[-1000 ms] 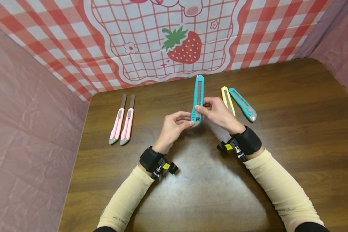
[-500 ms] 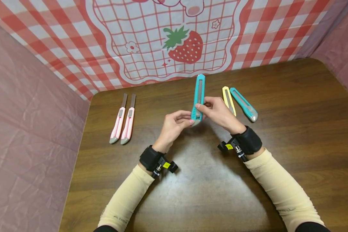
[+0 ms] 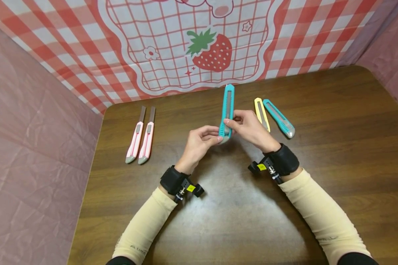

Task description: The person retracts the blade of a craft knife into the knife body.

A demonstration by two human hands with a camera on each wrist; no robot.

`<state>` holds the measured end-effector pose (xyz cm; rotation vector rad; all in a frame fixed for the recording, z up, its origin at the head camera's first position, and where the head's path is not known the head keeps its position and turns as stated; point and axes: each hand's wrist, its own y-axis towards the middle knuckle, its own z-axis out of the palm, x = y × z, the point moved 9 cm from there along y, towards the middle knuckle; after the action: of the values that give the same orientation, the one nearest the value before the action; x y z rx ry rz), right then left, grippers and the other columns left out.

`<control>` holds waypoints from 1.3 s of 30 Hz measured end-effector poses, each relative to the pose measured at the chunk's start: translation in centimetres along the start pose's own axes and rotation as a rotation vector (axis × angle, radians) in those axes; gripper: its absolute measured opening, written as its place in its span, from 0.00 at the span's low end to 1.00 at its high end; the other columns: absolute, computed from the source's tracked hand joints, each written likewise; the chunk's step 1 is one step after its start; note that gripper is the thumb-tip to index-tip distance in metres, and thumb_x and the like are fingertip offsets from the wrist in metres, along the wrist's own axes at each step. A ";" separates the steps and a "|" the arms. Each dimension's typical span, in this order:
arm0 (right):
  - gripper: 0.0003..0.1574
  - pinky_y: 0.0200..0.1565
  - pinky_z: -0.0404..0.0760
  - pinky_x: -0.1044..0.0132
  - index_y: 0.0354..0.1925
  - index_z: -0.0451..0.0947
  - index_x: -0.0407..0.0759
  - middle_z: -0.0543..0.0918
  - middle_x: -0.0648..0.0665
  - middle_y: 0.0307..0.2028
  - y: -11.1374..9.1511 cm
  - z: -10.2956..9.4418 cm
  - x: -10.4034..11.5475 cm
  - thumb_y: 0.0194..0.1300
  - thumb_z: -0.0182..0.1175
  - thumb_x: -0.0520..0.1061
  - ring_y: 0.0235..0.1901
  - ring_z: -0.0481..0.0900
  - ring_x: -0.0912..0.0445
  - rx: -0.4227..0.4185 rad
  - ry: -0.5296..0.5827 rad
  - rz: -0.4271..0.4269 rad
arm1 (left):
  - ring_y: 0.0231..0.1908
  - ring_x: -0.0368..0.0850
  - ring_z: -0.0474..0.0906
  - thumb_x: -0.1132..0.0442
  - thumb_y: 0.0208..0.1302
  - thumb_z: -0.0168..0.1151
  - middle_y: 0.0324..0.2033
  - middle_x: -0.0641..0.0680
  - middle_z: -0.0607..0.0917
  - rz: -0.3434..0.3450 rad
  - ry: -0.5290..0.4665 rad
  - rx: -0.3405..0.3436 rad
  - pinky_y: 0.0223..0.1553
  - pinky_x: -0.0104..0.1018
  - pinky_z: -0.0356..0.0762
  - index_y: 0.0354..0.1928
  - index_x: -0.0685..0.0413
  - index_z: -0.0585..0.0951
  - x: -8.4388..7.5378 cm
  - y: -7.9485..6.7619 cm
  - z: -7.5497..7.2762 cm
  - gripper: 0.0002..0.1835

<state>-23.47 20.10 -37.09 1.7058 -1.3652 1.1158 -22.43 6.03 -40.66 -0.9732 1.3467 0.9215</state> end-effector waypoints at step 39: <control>0.20 0.31 0.87 0.57 0.55 0.73 0.31 0.83 0.33 0.39 -0.2 -1.1 -0.2 0.69 0.60 0.40 0.23 0.81 0.59 -0.137 -0.050 -0.014 | 0.34 0.37 0.84 0.74 0.61 0.64 0.44 0.73 0.84 -0.054 -0.077 0.008 0.44 0.35 0.88 0.51 0.73 0.79 0.7 0.2 0.0 0.16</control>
<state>-23.55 21.19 -36.80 1.6506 -1.4247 0.9551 -22.57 6.03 -41.40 -0.9542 1.2524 0.9035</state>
